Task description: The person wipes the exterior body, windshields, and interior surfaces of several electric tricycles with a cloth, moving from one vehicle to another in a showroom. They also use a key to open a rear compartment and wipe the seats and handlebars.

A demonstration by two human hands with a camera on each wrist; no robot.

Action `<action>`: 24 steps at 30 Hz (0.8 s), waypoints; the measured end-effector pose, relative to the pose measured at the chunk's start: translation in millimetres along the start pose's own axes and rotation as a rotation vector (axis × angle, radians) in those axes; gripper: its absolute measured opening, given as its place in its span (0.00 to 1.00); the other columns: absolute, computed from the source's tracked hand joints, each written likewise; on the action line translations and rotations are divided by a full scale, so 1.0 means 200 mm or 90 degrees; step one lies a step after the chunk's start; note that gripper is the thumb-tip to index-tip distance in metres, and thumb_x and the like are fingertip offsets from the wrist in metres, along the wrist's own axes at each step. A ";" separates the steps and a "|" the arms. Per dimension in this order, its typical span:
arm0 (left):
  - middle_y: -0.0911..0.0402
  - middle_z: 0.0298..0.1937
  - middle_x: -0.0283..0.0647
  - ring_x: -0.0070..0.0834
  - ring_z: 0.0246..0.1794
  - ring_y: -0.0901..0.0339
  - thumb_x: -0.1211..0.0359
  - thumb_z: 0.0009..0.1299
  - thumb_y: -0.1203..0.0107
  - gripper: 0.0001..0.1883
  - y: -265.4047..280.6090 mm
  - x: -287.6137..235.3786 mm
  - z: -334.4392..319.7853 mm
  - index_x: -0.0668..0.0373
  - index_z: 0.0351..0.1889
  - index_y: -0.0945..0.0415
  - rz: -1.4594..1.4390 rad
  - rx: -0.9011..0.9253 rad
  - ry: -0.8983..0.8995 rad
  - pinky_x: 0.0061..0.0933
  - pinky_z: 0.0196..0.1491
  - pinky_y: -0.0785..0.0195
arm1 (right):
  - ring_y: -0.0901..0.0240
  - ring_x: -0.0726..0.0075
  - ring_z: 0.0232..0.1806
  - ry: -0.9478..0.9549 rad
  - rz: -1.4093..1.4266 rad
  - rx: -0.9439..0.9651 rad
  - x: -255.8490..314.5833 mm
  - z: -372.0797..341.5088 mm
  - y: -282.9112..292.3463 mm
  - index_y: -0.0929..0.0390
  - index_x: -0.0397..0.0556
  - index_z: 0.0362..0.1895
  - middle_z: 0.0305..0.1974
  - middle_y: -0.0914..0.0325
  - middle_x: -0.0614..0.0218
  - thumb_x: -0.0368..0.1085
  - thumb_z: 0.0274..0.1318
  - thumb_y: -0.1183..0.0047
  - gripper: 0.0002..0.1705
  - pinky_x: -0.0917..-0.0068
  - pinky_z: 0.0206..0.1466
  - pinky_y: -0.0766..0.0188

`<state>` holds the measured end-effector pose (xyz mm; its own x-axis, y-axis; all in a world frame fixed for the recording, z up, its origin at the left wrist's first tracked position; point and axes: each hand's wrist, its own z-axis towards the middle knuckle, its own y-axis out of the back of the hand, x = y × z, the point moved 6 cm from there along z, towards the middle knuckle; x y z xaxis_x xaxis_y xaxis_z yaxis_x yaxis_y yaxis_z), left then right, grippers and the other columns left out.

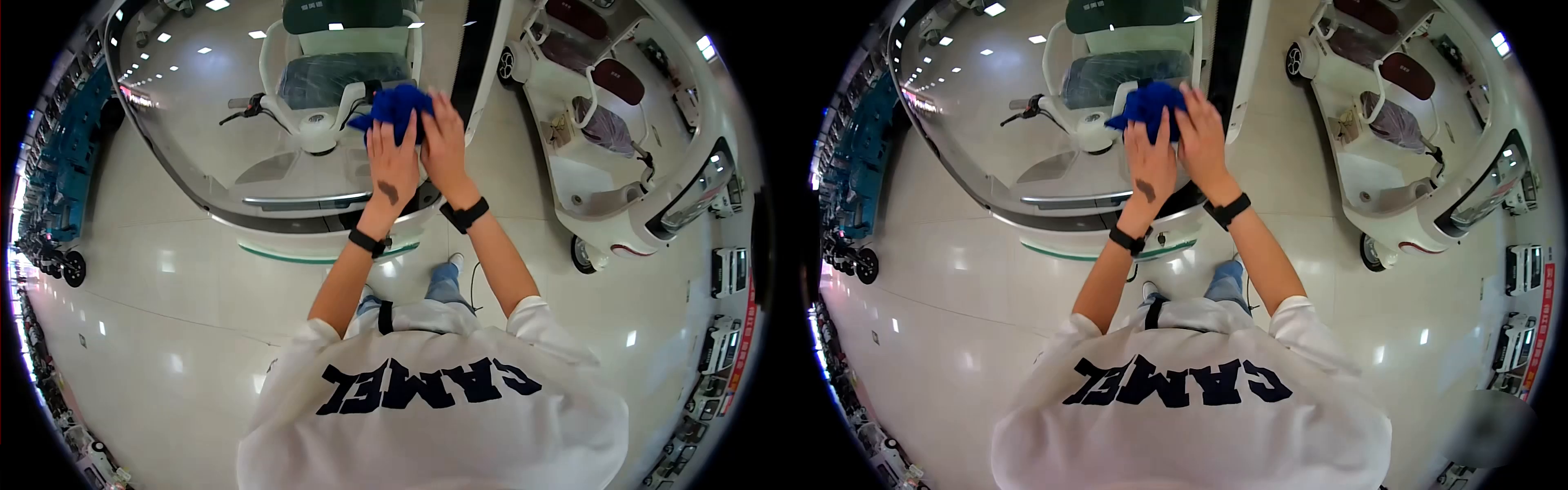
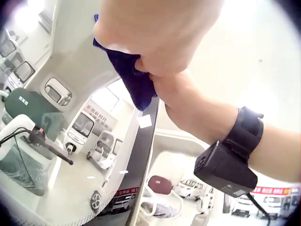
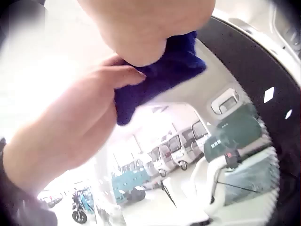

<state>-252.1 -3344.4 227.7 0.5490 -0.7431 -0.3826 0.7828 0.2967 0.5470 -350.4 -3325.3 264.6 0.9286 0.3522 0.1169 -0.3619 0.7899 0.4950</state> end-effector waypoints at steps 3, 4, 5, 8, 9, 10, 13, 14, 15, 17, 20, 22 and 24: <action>0.44 0.65 0.67 0.67 0.67 0.47 0.75 0.64 0.47 0.32 -0.20 0.00 -0.19 0.62 0.69 0.35 0.051 0.011 0.040 0.62 0.70 0.55 | 0.39 0.43 0.69 0.004 0.090 0.046 -0.11 -0.18 0.00 0.23 0.36 0.44 0.67 0.35 0.52 0.24 0.49 0.49 0.15 0.51 0.66 0.38; 0.44 0.65 0.68 0.68 0.67 0.48 0.75 0.64 0.48 0.32 -0.29 0.00 -0.28 0.64 0.70 0.36 0.067 -0.022 0.032 0.62 0.69 0.55 | 0.39 0.44 0.69 0.018 0.113 0.066 -0.16 -0.25 0.00 0.23 0.37 0.44 0.67 0.34 0.53 0.25 0.49 0.49 0.15 0.51 0.66 0.38; 0.45 0.66 0.69 0.69 0.67 0.49 0.75 0.64 0.48 0.32 -0.35 -0.02 -0.32 0.66 0.70 0.38 0.083 -0.056 0.025 0.61 0.69 0.55 | 0.39 0.46 0.69 0.034 0.137 0.086 -0.22 -0.31 0.00 0.23 0.37 0.43 0.67 0.33 0.54 0.26 0.50 0.48 0.14 0.52 0.67 0.39; 0.49 0.68 0.73 0.71 0.68 0.51 0.77 0.65 0.51 0.33 -0.49 -0.15 -0.35 0.70 0.71 0.41 0.095 -0.067 0.062 0.61 0.70 0.57 | 0.34 0.56 0.65 0.094 0.114 0.102 -0.37 -0.34 0.10 0.21 0.43 0.42 0.66 0.31 0.60 0.30 0.51 0.47 0.12 0.61 0.60 0.36; 0.49 0.68 0.73 0.71 0.68 0.51 0.77 0.65 0.51 0.33 -0.51 -0.19 -0.31 0.70 0.71 0.41 0.113 -0.063 0.070 0.61 0.70 0.57 | 0.32 0.59 0.63 0.125 0.098 0.104 -0.41 -0.32 0.13 0.21 0.44 0.41 0.66 0.30 0.62 0.31 0.51 0.47 0.12 0.65 0.58 0.35; 0.50 0.68 0.74 0.71 0.68 0.52 0.78 0.64 0.53 0.34 -0.51 -0.23 -0.22 0.70 0.71 0.43 0.085 -0.073 0.081 0.61 0.70 0.59 | 0.30 0.62 0.59 0.138 0.104 0.069 -0.46 -0.27 0.16 0.20 0.47 0.42 0.66 0.30 0.65 0.32 0.51 0.47 0.12 0.70 0.53 0.37; 0.47 0.69 0.72 0.68 0.69 0.51 0.80 0.63 0.56 0.35 -0.45 -0.36 0.10 0.70 0.73 0.45 0.061 -0.100 0.116 0.56 0.72 0.61 | 0.29 0.62 0.55 0.151 0.155 0.028 -0.62 0.00 0.22 0.19 0.48 0.45 0.62 0.28 0.65 0.33 0.49 0.47 0.16 0.69 0.53 0.36; 0.46 0.69 0.71 0.68 0.69 0.51 0.80 0.64 0.56 0.35 -0.44 -0.39 0.19 0.69 0.73 0.45 0.055 -0.104 0.136 0.55 0.72 0.61 | 0.29 0.62 0.55 0.158 0.179 0.033 -0.67 0.09 0.24 0.19 0.48 0.45 0.62 0.28 0.65 0.33 0.49 0.47 0.16 0.69 0.53 0.36; 0.45 0.69 0.70 0.68 0.69 0.51 0.79 0.64 0.55 0.35 -0.44 -0.40 0.25 0.68 0.73 0.44 0.048 -0.107 0.156 0.54 0.73 0.61 | 0.29 0.61 0.54 0.148 0.194 0.005 -0.72 0.18 0.26 0.19 0.49 0.47 0.60 0.27 0.66 0.33 0.48 0.47 0.19 0.68 0.52 0.35; 0.45 0.68 0.71 0.69 0.68 0.48 0.78 0.65 0.53 0.35 -0.44 -0.43 0.30 0.67 0.73 0.44 0.065 -0.133 0.168 0.53 0.72 0.57 | 0.29 0.61 0.52 0.143 0.230 -0.022 -0.76 0.22 0.27 0.19 0.50 0.49 0.57 0.26 0.66 0.33 0.47 0.47 0.21 0.68 0.52 0.34; 0.43 0.67 0.72 0.71 0.66 0.45 0.78 0.64 0.50 0.36 -0.55 -0.36 0.09 0.67 0.73 0.44 0.129 -0.152 0.189 0.56 0.70 0.54 | 0.29 0.60 0.50 0.157 0.267 0.012 -0.76 0.12 0.25 0.18 0.50 0.49 0.52 0.25 0.66 0.33 0.46 0.46 0.21 0.66 0.47 0.32; 0.40 0.65 0.72 0.74 0.64 0.43 0.78 0.63 0.48 0.37 -0.67 -0.28 -0.19 0.66 0.73 0.45 0.176 -0.175 0.102 0.62 0.68 0.52 | 0.29 0.59 0.49 0.182 0.326 0.088 -0.77 -0.04 0.21 0.17 0.51 0.47 0.52 0.25 0.66 0.31 0.44 0.45 0.21 0.65 0.48 0.32; 0.38 0.65 0.71 0.74 0.63 0.42 0.79 0.61 0.47 0.39 -0.77 -0.23 -0.43 0.69 0.73 0.49 0.221 -0.115 0.067 0.68 0.66 0.53 | 0.28 0.58 0.48 0.203 0.370 0.163 -0.77 -0.15 0.16 0.16 0.52 0.46 0.51 0.24 0.65 0.28 0.42 0.44 0.21 0.64 0.48 0.31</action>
<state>-372.7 -3304.3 97.2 0.8098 -0.5172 -0.2769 0.5787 0.6270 0.5215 -508.3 -3339.2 237.8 0.5072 0.8418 0.1849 -0.7247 0.3004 0.6202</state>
